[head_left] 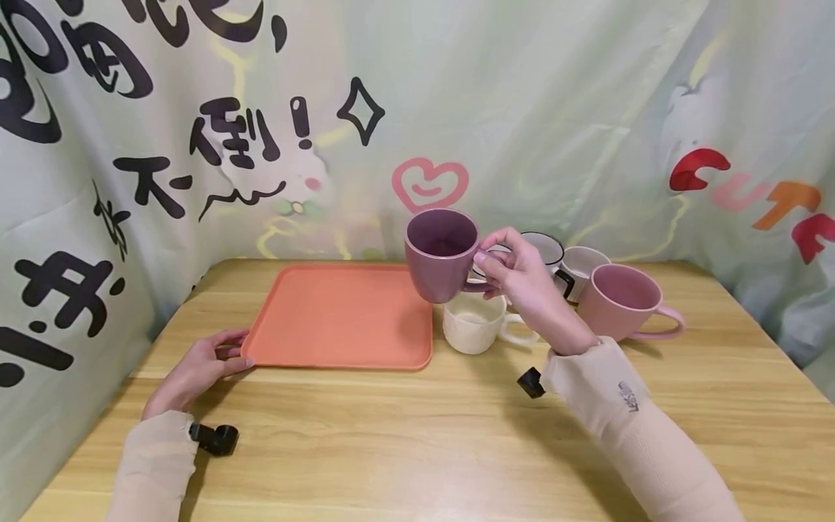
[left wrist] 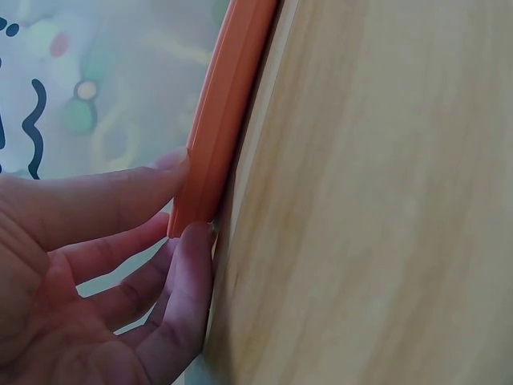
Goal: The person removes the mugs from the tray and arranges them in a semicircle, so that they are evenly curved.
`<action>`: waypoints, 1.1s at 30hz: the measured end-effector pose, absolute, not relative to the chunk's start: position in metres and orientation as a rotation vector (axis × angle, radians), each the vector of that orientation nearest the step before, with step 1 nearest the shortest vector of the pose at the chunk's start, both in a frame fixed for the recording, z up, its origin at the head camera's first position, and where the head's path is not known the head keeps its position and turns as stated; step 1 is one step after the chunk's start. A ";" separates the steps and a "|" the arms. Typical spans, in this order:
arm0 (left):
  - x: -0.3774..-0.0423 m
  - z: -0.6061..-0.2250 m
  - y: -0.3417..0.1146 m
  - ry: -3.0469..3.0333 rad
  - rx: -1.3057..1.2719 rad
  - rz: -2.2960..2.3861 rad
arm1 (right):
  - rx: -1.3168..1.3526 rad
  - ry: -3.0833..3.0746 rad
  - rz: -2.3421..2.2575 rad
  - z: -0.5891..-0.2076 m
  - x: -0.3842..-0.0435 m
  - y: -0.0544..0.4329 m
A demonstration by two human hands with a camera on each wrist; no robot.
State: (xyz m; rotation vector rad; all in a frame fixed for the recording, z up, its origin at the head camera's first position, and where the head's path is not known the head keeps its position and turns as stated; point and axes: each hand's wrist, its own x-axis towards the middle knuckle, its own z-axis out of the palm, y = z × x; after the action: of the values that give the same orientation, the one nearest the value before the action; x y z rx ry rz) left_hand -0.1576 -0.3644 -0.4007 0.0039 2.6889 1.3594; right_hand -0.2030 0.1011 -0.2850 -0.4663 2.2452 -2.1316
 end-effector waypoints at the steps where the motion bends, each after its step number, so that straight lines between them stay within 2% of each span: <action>1: -0.158 -0.401 -0.364 2.693 0.005 1.358 | -0.464 2.248 -2.131 -0.284 -0.202 0.104; 11: -0.158 -0.400 -0.364 2.695 -0.015 1.362 | -0.479 2.292 -2.154 -0.282 -0.191 0.125; 33: -0.159 -0.401 -0.365 2.708 -0.026 1.330 | -0.499 2.070 -2.445 -0.303 -0.169 0.182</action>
State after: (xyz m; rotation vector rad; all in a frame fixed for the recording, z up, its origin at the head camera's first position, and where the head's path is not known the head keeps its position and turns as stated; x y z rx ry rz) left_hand -0.1585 -0.3646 -0.4014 -0.0262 2.7078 1.3300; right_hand -0.1695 0.1819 -0.3033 -0.4994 2.0700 -2.4450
